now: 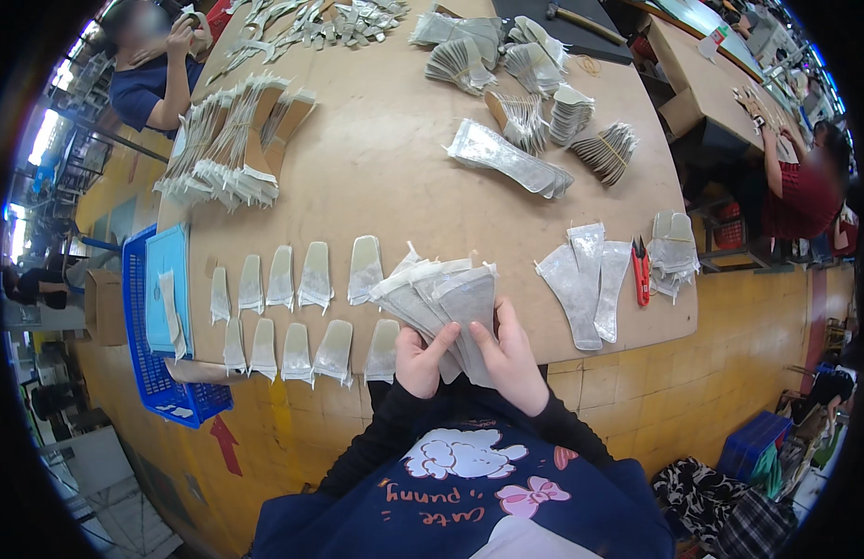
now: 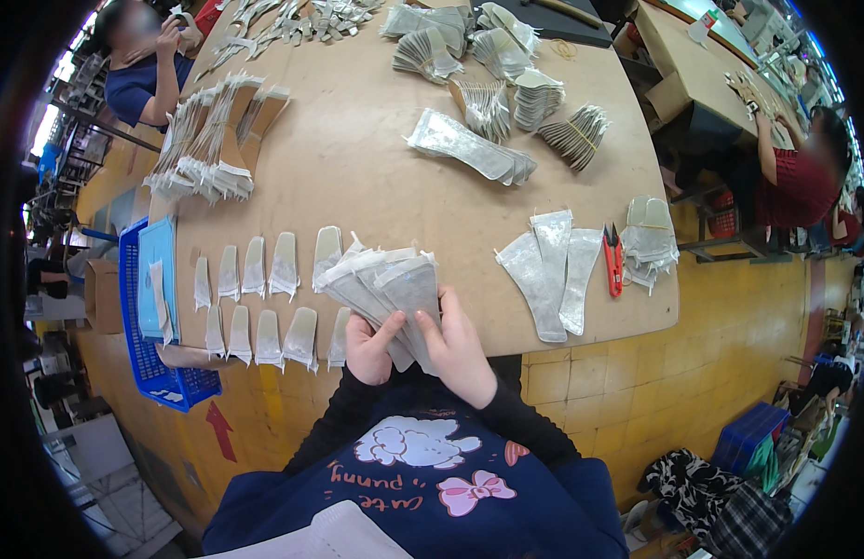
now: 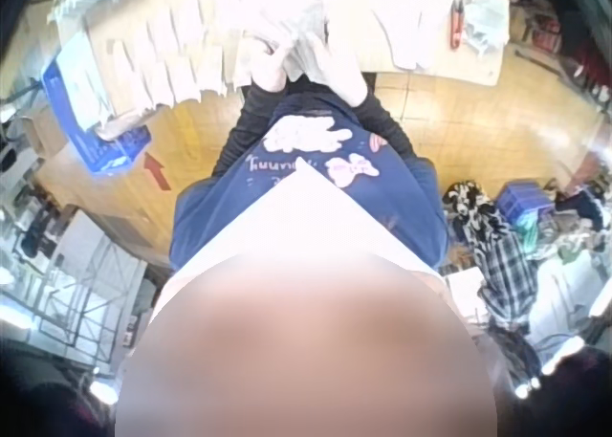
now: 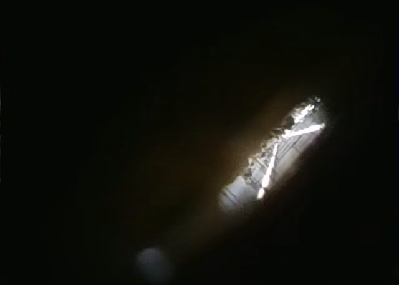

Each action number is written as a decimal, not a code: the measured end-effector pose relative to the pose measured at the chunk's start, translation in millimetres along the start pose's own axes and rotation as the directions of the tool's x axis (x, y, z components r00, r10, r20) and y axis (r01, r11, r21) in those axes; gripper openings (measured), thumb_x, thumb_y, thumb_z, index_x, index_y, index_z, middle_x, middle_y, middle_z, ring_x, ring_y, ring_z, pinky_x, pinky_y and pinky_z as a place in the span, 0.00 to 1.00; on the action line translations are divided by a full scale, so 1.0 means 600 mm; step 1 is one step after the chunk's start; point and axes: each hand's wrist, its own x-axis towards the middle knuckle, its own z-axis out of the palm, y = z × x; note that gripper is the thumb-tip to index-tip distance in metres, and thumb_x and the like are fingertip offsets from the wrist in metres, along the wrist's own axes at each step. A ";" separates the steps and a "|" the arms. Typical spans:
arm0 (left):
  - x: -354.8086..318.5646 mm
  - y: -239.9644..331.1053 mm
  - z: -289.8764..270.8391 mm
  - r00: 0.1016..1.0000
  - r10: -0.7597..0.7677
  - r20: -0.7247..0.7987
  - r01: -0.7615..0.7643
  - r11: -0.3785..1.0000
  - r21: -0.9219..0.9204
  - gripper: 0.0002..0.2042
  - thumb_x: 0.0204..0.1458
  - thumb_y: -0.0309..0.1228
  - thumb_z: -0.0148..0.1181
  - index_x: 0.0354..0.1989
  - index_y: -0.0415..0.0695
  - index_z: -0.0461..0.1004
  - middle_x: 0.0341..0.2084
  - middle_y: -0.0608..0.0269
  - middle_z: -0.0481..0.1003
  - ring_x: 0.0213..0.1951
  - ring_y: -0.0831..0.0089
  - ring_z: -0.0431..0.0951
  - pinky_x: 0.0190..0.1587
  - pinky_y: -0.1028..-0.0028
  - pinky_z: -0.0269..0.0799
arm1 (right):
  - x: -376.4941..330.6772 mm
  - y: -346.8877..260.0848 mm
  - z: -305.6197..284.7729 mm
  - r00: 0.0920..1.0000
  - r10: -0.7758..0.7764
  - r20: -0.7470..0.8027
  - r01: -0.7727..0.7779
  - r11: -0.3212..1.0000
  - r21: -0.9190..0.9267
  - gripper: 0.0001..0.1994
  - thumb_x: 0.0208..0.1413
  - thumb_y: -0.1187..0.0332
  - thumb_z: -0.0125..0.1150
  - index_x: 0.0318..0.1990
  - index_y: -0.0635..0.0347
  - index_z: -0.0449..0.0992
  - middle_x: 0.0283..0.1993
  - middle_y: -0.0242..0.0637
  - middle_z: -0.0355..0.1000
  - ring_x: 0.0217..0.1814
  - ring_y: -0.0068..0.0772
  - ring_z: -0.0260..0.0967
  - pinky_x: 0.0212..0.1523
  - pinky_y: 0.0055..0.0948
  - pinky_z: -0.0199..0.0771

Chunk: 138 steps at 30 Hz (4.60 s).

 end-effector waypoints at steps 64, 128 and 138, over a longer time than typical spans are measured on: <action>0.019 0.037 -0.039 1.000 -0.027 0.015 0.029 0.978 -0.206 0.20 0.66 0.35 0.46 0.60 0.33 0.61 0.53 0.48 0.70 0.51 0.62 0.74 0.55 0.63 0.70 | -0.070 0.032 -0.258 0.668 -0.017 -0.744 -0.027 0.998 -0.048 0.18 0.68 0.69 0.52 0.59 0.74 0.70 0.53 0.42 0.75 0.54 0.25 0.70 0.57 0.24 0.67; -0.024 0.025 -0.037 0.996 -0.084 0.006 0.082 0.956 -0.280 0.12 0.64 0.28 0.49 0.53 0.38 0.68 0.48 0.58 0.75 0.48 0.70 0.76 0.53 0.68 0.71 | 0.217 -0.043 -0.050 0.687 -0.723 0.065 0.441 0.345 -0.829 0.15 0.59 0.76 0.52 0.53 0.63 0.75 0.36 0.43 0.73 0.40 0.41 0.71 0.43 0.41 0.68; -0.035 0.036 -0.058 0.996 -0.072 0.048 0.081 0.968 -0.236 0.16 0.63 0.24 0.49 0.59 0.37 0.64 0.54 0.56 0.71 0.53 0.67 0.73 0.58 0.66 0.67 | 0.310 0.002 -0.082 0.658 -0.752 -0.039 0.131 0.166 -0.977 0.18 0.52 0.65 0.65 0.50 0.62 0.77 0.48 0.43 0.71 0.55 0.43 0.67 0.53 0.40 0.67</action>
